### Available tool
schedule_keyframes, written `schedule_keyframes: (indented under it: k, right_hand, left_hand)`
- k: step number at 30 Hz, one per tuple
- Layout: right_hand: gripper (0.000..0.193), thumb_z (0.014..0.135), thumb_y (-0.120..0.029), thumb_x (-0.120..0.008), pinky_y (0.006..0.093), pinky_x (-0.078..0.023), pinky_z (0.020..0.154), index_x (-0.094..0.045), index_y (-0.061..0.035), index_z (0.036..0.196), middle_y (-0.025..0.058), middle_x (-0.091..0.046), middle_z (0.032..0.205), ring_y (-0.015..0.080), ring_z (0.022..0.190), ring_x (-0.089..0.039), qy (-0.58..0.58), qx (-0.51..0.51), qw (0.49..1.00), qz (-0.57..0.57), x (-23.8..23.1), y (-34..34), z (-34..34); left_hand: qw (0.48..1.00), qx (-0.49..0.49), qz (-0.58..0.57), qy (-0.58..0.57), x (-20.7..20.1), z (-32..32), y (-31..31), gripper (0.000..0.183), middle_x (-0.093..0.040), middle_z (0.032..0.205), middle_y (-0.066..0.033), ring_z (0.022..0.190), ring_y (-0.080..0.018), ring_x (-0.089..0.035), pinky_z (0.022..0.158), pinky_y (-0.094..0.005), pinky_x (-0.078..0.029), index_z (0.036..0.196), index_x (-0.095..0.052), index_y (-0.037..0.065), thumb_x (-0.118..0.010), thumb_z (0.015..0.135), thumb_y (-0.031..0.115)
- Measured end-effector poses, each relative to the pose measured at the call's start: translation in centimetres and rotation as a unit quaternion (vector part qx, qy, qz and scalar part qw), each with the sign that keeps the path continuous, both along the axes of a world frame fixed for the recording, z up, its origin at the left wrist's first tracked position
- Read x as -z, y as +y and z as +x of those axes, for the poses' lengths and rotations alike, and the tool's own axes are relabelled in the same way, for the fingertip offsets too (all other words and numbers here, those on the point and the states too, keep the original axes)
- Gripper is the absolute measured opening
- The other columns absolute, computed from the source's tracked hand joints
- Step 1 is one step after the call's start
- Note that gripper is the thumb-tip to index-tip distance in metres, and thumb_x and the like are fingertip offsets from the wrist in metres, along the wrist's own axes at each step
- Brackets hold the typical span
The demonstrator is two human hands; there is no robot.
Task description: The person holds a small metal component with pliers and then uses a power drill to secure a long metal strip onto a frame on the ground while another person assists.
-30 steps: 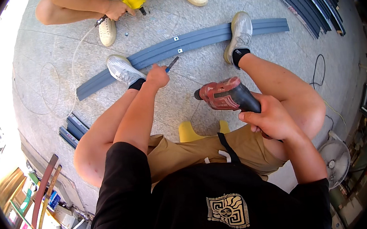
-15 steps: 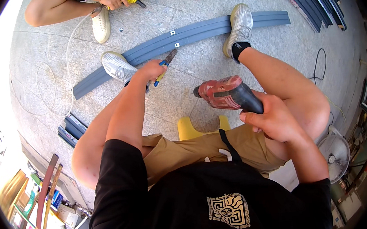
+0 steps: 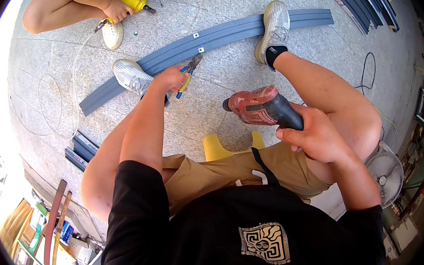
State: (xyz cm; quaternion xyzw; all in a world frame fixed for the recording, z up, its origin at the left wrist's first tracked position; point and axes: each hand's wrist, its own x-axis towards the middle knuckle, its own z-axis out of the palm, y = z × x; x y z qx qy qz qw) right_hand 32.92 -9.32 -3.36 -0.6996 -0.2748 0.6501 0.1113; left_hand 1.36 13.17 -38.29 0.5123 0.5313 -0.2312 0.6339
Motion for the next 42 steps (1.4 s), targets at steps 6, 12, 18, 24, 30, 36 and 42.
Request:
schedule_keyframes:
  k: [6, 12, 18, 24, 30, 36, 42]
  right_hand:
    - [0.052, 0.096, -0.016, -0.077, 0.0311, -0.055, 0.061, -0.065, -0.005, 0.145, 0.0013, -0.064, 0.079, 0.0093, 0.063, -0.062, -0.006, -0.008, 1.0, -0.002, 0.0, 0.0, 0.0]
    - [0.051, 0.096, -0.017, -0.076, 0.0314, -0.054, 0.062, -0.065, -0.0054, 0.144, 0.0012, -0.065, 0.078, 0.0093, 0.062, -0.062, -0.008, -0.006, 1.0, -0.005, 0.2, -0.1, -0.1]
    - [0.051, 0.095, -0.017, -0.076, 0.0316, -0.054, 0.061, -0.065, -0.0048, 0.144, 0.0015, -0.065, 0.077, 0.0096, 0.061, -0.062, -0.007, -0.011, 1.0, 0.0, 0.3, -0.1, 0.0]
    - [0.053, 0.095, -0.017, -0.077, 0.0315, -0.055, 0.061, -0.065, -0.0043, 0.145, 0.0014, -0.065, 0.078, 0.0098, 0.061, -0.063, -0.009, -0.013, 1.0, 0.0, 0.5, -0.1, 0.1]
    - [0.054, 0.095, -0.016, -0.076, 0.0322, -0.055, 0.06, -0.064, -0.0049, 0.146, 0.0025, -0.065, 0.078, 0.0109, 0.062, -0.063, -0.019, -0.01, 1.0, 0.003, 0.1, 0.1, -0.2]
    - [0.057, 0.097, -0.015, -0.077, 0.0277, -0.05, 0.061, -0.061, -0.0008, 0.15, -0.0011, -0.062, 0.083, 0.0069, 0.064, -0.057, -0.019, -0.022, 0.999, -0.015, -0.2, 0.8, -0.3]
    - [0.058, 0.098, -0.015, -0.077, 0.0272, -0.051, 0.062, -0.06, -0.001, 0.152, -0.0017, -0.062, 0.085, 0.0062, 0.067, -0.056, -0.013, -0.026, 0.999, -0.019, 0.1, 0.6, -0.2]
  left_hand:
    - [0.998, -0.045, -0.038, -0.02, -0.7, -0.3, -0.2, 0.033, -0.073, 0.107, -0.0058, 0.093, -0.0228, -0.081, 0.076, -0.0397, -0.062, 0.14, -0.059, 0.013, -0.058, 0.11, 0.026]
    - [0.998, -0.037, -0.031, -0.031, -0.5, 0.0, 0.3, 0.034, -0.071, 0.104, -0.0039, 0.094, -0.0236, -0.08, 0.075, -0.0375, -0.062, 0.142, -0.058, 0.012, -0.058, 0.112, 0.027]
    - [0.996, -0.066, -0.038, -0.037, -1.4, -0.1, 1.9, 0.033, -0.068, 0.111, -0.0069, 0.092, -0.0216, -0.078, 0.072, -0.0317, -0.063, 0.137, -0.06, 0.008, -0.065, 0.109, 0.025]
    - [0.994, 0.026, 0.086, -0.057, -2.8, 0.3, 2.5, 0.072, -0.074, 0.113, -0.0103, 0.076, -0.0225, -0.078, 0.07, -0.036, -0.061, 0.147, -0.059, 0.001, -0.088, 0.094, 0.039]
    - [0.955, 0.215, 0.204, -0.008, -3.9, 1.1, 3.6, 0.091, -0.076, 0.122, -0.0216, 0.07, -0.0211, -0.077, 0.074, -0.0376, -0.06, 0.152, -0.056, -0.004, -0.094, 0.078, 0.033]
    - [0.891, 0.293, 0.344, 0.043, -2.2, 0.5, 3.7, 0.083, -0.078, 0.125, -0.0184, 0.106, -0.0344, -0.077, 0.094, -0.0448, -0.059, 0.149, -0.063, 0.009, -0.089, 0.076, 0.037]
    - [0.897, 0.269, 0.351, 0.025, -2.0, 0.6, 3.4, 0.07, -0.077, 0.122, -0.0191, 0.117, -0.0377, -0.072, 0.101, -0.0474, -0.057, 0.139, -0.068, 0.012, -0.085, 0.074, 0.035]
